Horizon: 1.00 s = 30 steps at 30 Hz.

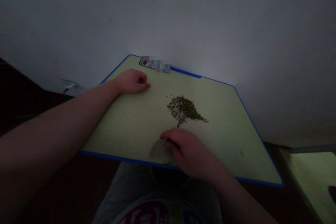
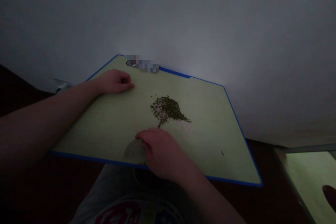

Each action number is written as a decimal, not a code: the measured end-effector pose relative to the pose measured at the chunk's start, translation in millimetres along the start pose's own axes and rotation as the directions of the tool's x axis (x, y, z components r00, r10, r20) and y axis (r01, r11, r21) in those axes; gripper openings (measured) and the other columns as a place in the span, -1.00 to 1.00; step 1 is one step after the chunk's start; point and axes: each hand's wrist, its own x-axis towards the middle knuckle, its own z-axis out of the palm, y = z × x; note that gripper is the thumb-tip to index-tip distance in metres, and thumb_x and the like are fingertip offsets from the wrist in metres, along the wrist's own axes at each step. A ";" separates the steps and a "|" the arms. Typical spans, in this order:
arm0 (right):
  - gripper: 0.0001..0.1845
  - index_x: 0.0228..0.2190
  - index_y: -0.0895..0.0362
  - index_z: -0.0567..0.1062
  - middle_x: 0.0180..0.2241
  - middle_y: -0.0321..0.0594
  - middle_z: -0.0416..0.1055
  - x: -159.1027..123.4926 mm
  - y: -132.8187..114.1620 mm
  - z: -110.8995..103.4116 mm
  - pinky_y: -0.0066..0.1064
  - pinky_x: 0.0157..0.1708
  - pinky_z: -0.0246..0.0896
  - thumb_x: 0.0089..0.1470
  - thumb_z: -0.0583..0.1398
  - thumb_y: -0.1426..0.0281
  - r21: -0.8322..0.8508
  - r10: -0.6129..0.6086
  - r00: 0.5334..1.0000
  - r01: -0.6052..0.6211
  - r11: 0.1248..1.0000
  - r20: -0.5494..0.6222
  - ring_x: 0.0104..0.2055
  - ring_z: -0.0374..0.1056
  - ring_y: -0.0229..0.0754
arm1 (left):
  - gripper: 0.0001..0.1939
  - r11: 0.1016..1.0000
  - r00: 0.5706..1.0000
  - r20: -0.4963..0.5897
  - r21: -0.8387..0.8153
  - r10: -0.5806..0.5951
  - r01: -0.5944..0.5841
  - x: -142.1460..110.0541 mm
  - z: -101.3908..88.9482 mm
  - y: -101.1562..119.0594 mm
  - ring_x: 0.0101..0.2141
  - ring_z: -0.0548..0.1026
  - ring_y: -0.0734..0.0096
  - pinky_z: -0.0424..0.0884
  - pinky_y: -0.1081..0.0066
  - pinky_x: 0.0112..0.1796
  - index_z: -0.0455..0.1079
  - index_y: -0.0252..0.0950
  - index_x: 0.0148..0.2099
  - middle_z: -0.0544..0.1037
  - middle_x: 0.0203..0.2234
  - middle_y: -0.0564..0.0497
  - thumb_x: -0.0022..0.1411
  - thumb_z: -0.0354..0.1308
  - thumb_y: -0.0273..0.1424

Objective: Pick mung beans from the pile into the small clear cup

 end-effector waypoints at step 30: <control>-0.75 -0.17 0.10 0.43 -0.20 -0.20 0.45 -40.9 7.6 1.5 -0.31 -0.10 0.24 0.19 0.05 0.57 0.061 0.139 0.990 -0.138 0.989 -0.015 -0.13 0.34 -0.18 | -0.57 1.000 1.000 0.005 0.015 -0.016 0.016 0.3 0.5 1.1 -0.54 0.29 0.47 0.11 0.43 -0.45 0.43 -0.31 -0.41 0.41 -0.62 0.05 0.08 -0.01 -0.03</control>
